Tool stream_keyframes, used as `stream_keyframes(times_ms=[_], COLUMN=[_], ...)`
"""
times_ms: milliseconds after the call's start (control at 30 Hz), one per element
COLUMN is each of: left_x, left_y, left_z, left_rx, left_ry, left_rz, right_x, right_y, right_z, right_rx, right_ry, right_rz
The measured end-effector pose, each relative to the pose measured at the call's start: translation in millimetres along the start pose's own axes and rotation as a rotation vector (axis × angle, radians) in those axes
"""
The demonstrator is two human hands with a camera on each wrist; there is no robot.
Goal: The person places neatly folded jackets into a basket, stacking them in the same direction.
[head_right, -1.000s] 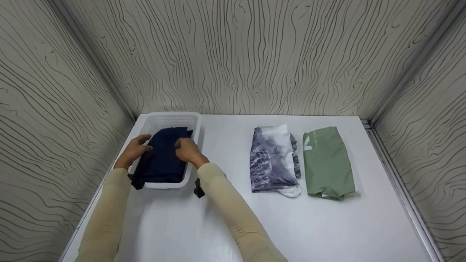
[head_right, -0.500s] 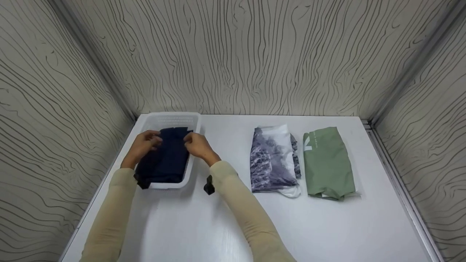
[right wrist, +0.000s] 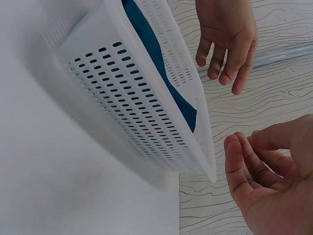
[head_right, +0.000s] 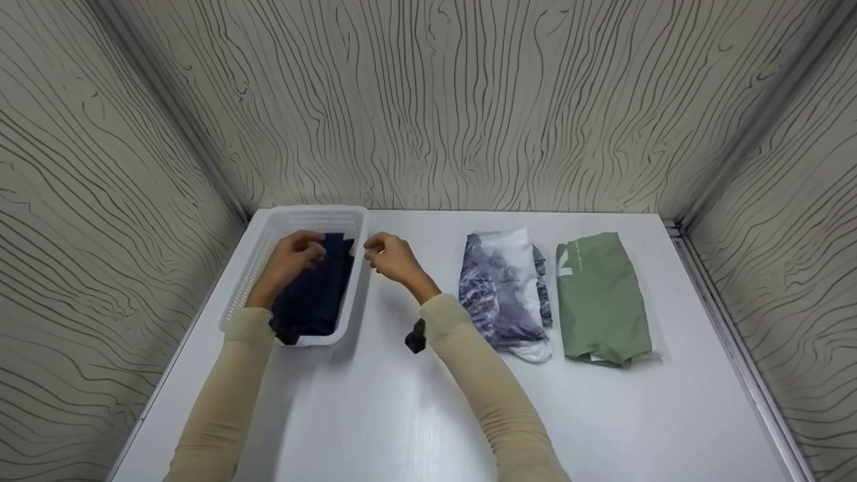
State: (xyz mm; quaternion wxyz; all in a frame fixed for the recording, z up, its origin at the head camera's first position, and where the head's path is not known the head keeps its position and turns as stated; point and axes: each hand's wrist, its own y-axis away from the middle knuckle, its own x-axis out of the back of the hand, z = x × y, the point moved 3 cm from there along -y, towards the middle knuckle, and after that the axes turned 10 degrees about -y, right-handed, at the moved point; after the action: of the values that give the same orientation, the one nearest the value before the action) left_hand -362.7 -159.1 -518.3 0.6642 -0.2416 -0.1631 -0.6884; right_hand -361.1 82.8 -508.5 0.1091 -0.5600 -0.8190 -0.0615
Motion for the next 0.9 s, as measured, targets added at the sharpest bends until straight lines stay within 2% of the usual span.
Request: stream_keyframes(times_ms=[267, 667, 900], left_x=[-16.7, -48.4, -67.6], left_y=[1.9, 3.2, 4.9], left_z=[18.5, 45.2, 61.1], left_rx=[-0.048, -0.120, -0.143], left_ry=[0.073, 0.110, 0.119], left_rz=[-0.005, -0.031, -0.054], right_x=[23.6, 58.2, 82.1], right_y=[14.3, 37.9, 52.3], right_z=[-2.4, -1.6, 4.8], right_rx=[0.036, 0.085, 0.055], right_ry=[-0.013, -0.052, -0.064], right_rz=[0.007, 0.051, 0.082])
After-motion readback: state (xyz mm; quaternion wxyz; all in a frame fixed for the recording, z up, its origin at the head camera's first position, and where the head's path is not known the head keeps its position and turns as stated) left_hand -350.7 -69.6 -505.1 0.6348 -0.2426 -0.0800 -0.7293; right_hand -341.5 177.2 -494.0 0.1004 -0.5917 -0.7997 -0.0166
